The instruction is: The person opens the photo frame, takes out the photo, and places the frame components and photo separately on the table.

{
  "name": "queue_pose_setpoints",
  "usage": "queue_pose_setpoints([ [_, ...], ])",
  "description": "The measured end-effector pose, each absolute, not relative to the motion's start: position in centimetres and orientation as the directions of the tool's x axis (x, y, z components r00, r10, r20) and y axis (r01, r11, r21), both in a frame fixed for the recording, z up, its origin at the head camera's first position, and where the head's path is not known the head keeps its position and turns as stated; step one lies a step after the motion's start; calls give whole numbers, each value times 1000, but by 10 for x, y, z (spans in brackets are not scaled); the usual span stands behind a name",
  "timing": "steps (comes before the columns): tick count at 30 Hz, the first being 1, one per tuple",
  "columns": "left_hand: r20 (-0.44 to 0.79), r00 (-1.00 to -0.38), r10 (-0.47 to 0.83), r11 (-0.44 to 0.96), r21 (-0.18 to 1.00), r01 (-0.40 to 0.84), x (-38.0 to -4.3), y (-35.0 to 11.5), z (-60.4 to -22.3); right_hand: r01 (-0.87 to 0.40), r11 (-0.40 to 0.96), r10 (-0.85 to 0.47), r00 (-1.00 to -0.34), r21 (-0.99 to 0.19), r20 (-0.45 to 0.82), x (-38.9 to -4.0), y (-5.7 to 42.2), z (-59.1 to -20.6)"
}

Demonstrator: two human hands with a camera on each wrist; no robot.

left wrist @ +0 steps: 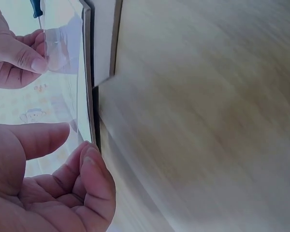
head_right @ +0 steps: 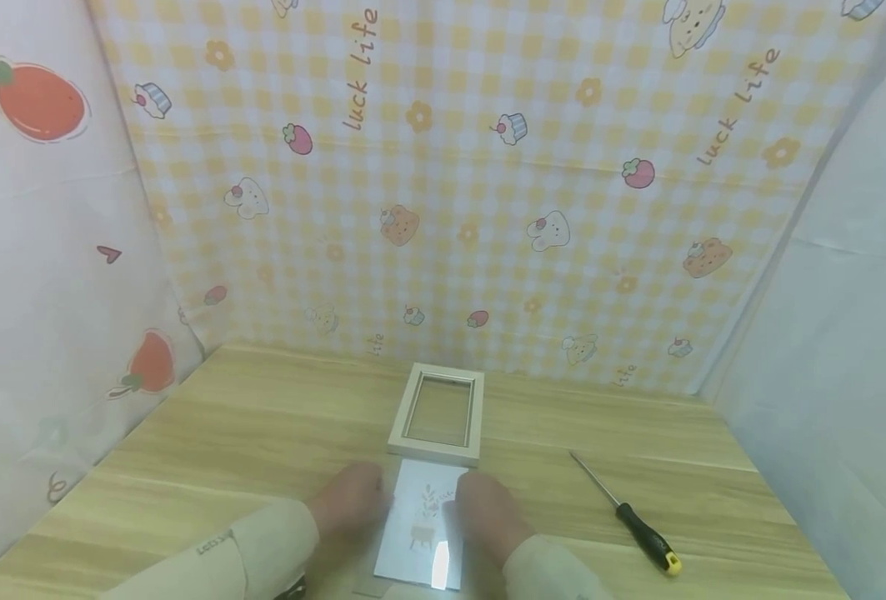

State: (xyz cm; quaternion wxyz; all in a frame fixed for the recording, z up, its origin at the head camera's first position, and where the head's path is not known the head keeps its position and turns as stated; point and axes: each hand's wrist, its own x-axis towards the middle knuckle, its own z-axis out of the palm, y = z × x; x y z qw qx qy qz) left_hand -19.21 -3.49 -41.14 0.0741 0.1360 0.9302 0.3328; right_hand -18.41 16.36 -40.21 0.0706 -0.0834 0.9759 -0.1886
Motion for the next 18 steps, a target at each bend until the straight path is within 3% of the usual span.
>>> queue_pose_setpoints([
  [18, -40, -966, 257, 756, 630, 175, -191, -58, -405, -211, 890, -254, -966, -404, -56, -191, 140, -405],
])
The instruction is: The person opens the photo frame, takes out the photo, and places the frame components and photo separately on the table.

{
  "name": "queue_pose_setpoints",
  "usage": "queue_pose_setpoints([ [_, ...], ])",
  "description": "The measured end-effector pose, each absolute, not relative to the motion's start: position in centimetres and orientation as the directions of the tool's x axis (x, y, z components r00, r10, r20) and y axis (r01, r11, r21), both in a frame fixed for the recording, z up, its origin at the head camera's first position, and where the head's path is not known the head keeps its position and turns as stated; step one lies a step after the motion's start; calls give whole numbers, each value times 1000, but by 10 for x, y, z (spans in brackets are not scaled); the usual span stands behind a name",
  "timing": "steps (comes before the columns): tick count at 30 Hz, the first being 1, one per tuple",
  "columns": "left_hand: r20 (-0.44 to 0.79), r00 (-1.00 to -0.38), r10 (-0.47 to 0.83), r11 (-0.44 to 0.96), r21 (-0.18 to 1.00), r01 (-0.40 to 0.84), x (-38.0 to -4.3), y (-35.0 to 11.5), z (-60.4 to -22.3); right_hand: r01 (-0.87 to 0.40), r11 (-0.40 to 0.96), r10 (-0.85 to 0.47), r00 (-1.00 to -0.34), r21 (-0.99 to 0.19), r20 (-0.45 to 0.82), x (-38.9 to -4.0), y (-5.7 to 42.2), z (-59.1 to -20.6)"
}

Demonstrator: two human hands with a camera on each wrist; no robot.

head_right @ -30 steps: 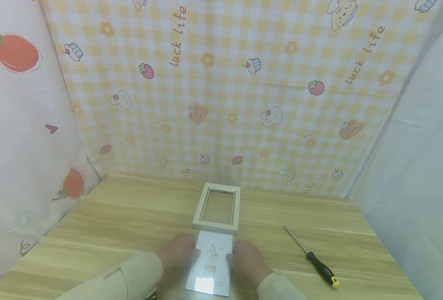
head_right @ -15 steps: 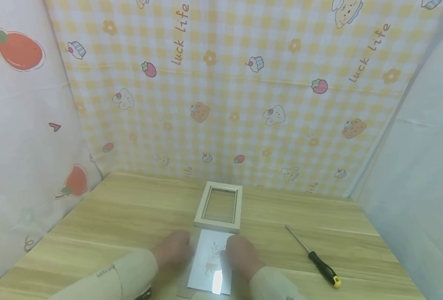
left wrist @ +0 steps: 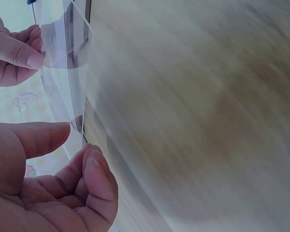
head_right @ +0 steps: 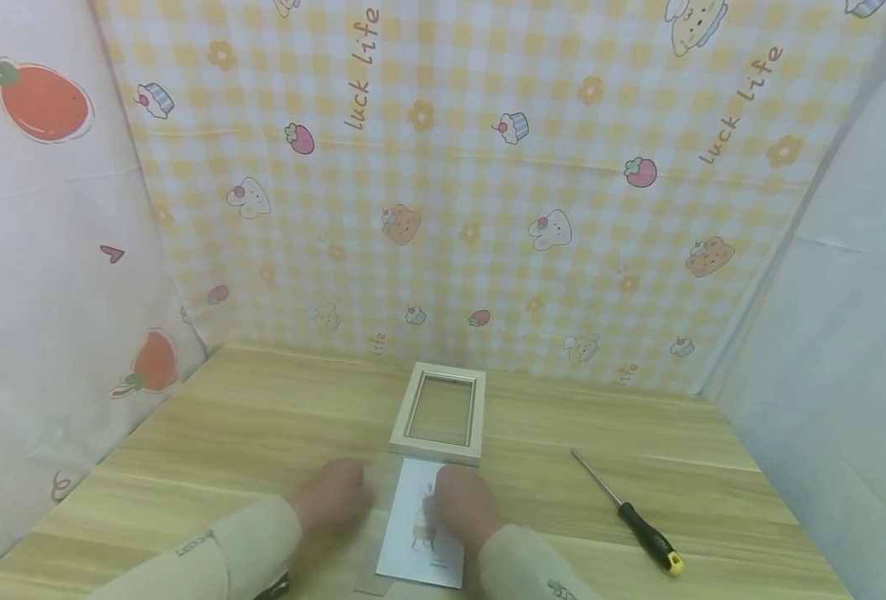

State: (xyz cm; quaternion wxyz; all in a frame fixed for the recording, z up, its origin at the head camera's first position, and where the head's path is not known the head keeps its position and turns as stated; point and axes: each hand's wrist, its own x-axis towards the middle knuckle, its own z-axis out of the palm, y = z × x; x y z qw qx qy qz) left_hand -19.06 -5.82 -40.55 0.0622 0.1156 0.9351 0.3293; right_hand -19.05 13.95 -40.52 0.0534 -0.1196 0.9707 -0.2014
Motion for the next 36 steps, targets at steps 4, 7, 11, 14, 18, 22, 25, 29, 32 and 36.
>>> queue_pose_setpoints([
  [4, -44, -969, 242, 768, 619, 164, -193, -64, -409, -199, 894, -249, -965, -401, -77, -191, 133, -404],
  [7, -56, -972, 227, 779, 610, 147, -195, -67, -411, -190, 902, -244, -965, -387, -96, -192, 128, -403],
  [11, -67, -976, 207, 791, 599, 126, -192, -71, -406, -193, 908, -246, -964, -371, -102, -194, 122, -402],
  [14, -72, -978, 197, 793, 598, 116, -191, -74, -403, -183, 912, -239, -965, -368, -113, -195, 117, -401],
  [18, -88, -978, 189, 797, 596, 100, -190, -79, -400, -173, 918, -233, -963, -358, -134, -197, 110, -402],
  [22, -101, -978, 180, 802, 590, 87, -190, -85, -400, -193, 921, -248, -960, -338, -130, -197, 103, -403],
  [25, -111, -979, 172, 805, 589, 75, -191, -89, -402, -197, 914, -253, -960, -353, -119, -197, 99, -403],
  [29, -110, -979, 172, 807, 586, 76, -193, -94, -406, -193, 900, -255, -960, -392, -114, -197, 95, -403],
  [32, -92, -981, 170, 812, 578, 86, -194, -98, -409, -199, 889, -266, -957, -413, -112, -197, 92, -404],
  [36, -81, -984, 157, 816, 572, 83, -195, -102, -412, -199, 881, -273, -955, -429, -117, -197, 87, -403],
])
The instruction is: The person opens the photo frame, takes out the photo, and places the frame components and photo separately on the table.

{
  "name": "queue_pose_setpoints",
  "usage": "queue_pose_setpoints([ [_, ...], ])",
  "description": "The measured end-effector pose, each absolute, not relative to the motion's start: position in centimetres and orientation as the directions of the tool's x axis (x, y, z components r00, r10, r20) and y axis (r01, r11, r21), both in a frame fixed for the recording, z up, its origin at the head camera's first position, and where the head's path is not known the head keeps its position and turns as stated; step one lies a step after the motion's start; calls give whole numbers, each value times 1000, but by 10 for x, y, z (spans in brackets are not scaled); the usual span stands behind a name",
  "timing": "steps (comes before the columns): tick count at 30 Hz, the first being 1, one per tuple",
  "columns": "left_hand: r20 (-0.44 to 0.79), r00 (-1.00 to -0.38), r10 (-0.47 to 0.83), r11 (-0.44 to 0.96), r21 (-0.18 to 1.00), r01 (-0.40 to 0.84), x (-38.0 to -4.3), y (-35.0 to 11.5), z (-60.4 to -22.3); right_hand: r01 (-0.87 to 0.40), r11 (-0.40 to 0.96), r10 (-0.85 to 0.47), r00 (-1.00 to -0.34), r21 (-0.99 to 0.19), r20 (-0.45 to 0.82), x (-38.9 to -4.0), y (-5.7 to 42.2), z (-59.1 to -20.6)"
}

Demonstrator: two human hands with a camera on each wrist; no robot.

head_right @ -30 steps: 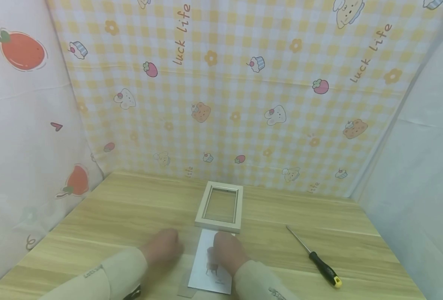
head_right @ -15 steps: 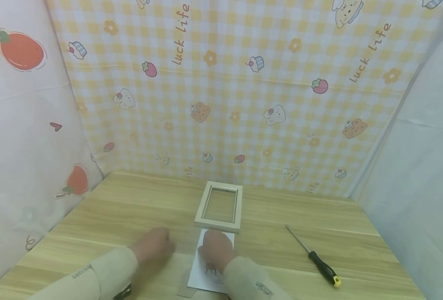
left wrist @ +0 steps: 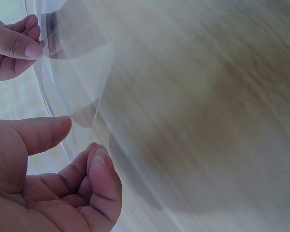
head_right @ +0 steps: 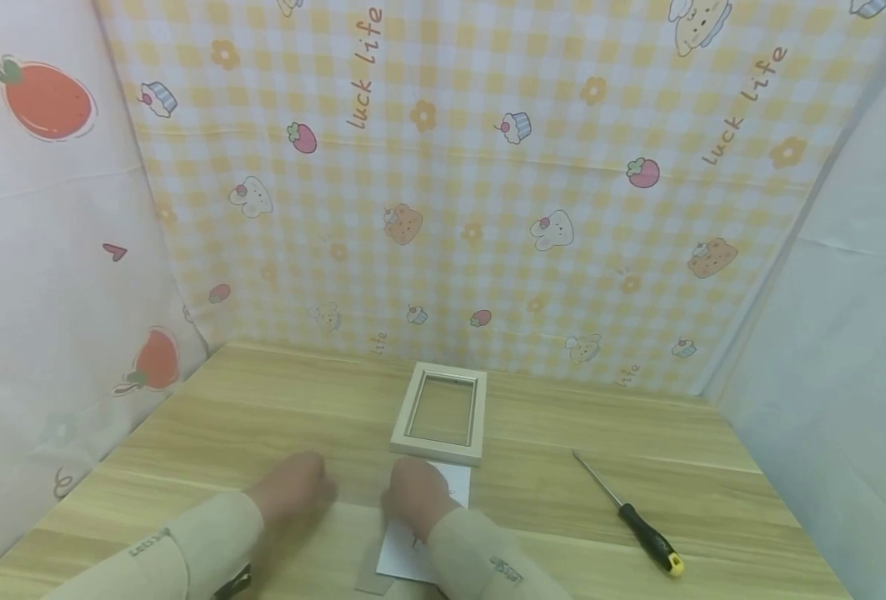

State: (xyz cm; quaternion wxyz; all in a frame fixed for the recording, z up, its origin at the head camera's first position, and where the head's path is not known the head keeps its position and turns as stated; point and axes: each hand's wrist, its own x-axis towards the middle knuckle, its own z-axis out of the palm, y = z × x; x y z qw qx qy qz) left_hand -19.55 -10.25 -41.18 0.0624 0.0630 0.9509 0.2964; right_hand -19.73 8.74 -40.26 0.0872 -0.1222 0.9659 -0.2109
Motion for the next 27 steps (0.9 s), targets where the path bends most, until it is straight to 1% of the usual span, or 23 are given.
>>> queue_pose_setpoints([
  [6, -104, -984, 147, 817, 574, 62, -194, -107, -410, -189, 883, -263, -957, -430, -120, -198, 80, -401],
  [10, -96, -985, 145, 823, 564, 67, -192, -109, -408, -183, 878, -260, -958, -442, -122, -197, 76, -401],
  [13, -91, -986, 141, 824, 562, 66, -190, -110, -406, -186, 884, -258, -959, -429, -117, -197, 74, -402],
  [20, -118, -986, 115, 814, 580, 26, -185, -113, -400, -194, 886, -266, -957, -422, -118, -199, 70, -406],
  [27, -114, -987, 113, 837, 546, 33, -184, -115, -403, -209, 893, -274, -955, -398, -113, -199, 66, -407],
])
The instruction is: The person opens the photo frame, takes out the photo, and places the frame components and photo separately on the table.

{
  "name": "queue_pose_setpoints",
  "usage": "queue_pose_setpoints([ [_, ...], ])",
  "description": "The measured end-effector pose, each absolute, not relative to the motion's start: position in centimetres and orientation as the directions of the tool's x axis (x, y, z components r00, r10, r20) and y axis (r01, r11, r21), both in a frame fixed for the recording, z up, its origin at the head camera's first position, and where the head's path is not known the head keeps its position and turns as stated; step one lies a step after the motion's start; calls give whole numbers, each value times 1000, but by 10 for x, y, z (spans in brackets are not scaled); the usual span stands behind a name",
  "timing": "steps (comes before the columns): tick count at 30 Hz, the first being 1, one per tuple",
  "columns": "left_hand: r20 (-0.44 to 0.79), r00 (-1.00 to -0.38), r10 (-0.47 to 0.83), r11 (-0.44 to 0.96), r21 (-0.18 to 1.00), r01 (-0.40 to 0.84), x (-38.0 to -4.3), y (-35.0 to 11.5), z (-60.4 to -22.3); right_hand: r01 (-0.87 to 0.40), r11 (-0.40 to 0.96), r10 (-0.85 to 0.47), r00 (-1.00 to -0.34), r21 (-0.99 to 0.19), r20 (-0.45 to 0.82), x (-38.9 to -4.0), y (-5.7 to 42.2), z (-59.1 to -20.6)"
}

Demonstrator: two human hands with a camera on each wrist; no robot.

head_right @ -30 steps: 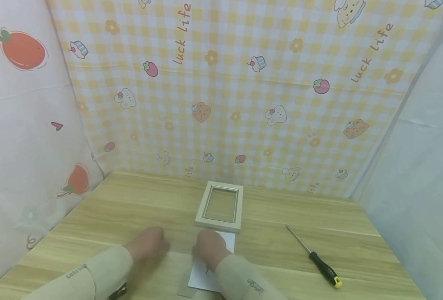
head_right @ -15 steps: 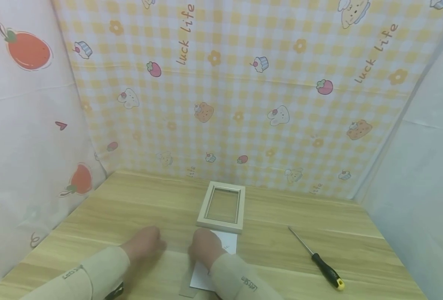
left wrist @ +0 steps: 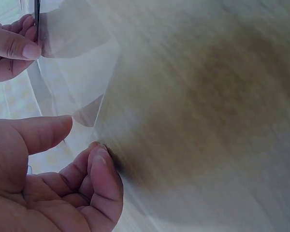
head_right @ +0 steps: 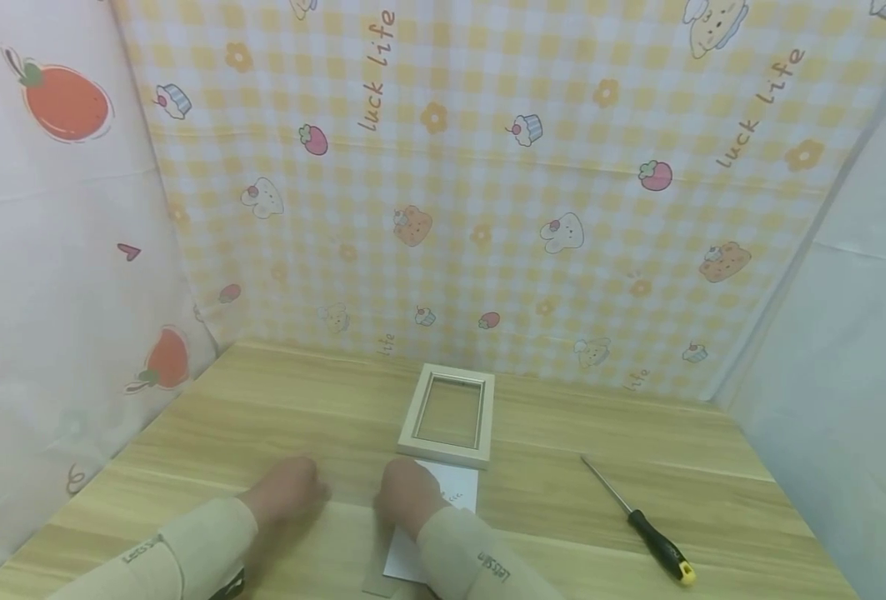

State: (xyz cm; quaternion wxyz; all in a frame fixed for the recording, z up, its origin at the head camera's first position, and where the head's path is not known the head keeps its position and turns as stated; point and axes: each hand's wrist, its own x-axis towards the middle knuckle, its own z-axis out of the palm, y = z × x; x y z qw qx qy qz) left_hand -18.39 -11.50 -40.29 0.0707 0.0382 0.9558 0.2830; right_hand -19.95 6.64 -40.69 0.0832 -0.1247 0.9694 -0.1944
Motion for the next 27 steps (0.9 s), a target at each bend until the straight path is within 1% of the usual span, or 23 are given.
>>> queue_pose_setpoints([
  [9, -126, -987, 98, 844, 537, 16, -185, -113, -406, -223, 900, -281, -954, -375, -106, -198, 67, -402],
  [15, -103, -988, 115, 853, 520, 45, -185, -112, -405, -232, 910, -282, -954, -345, -102, -202, 66, -407],
  [22, -107, -988, 109, 866, 498, 42, -185, -111, -404, -258, 920, -297, -950, -295, -97, -206, 63, -413],
  [27, -94, -989, 111, 871, 489, 51, -184, -110, -404, -277, 917, -311, -947, -286, -80, -206, 62, -414],
])
